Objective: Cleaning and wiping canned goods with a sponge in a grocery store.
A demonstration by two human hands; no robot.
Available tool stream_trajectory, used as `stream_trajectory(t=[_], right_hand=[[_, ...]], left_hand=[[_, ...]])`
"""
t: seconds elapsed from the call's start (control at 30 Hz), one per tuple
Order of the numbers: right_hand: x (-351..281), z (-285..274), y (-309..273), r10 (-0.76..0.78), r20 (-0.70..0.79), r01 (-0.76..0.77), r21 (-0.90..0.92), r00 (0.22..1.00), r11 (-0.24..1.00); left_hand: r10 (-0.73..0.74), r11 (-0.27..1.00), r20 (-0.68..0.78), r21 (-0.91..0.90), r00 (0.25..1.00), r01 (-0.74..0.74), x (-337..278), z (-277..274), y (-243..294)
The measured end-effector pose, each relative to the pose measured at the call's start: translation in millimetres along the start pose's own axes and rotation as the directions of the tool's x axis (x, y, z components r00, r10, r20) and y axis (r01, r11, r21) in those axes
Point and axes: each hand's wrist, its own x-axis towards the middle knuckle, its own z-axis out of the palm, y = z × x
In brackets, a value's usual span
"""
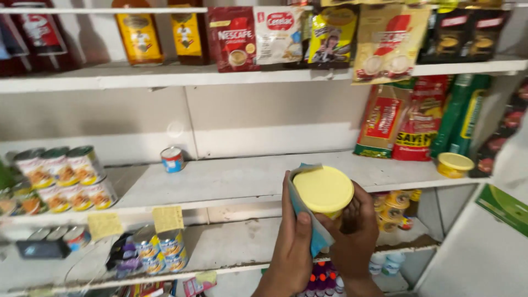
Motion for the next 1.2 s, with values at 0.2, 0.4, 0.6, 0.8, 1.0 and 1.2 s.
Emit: stream_trajectory(t=[0.2,0.4,0.6,0.8,1.0,1.2], right_hand=[[-22,2,-1,0.052,-0.115,-0.05,0.02,0.992,0.999],[-35,9,-53,0.148,0.001,-0.133,0.436,0.989,0.89],[-42,1,-80,-0.088,-0.315,0.081,-0.035,0.945,0.996],[-46,-21,-114,-0.065,-0.271,0.07,0.008,0.96,0.998],[-35,-43,-127,0.032,-0.08,-0.006,0.306,0.996,0.952],[-29,-27,-147,-0.327,-0.248,0.251,-0.296,0.912,0.922]], left_hand=[[-0.052,0.999,0.044,-0.008,0.998,0.053,-3,-21,20],[-0.107,0.99,0.223,-0.067,0.969,0.124,-1,-28,34],[0.269,0.933,0.243,-0.305,0.932,-0.19,-16,-8,51],[0.175,0.951,0.345,-0.3,0.922,-0.069,-7,2,53],[0.173,0.937,0.366,-0.346,0.914,-0.039,10,13,57],[0.384,0.875,0.31,-0.424,0.87,-0.235,14,24,68]])
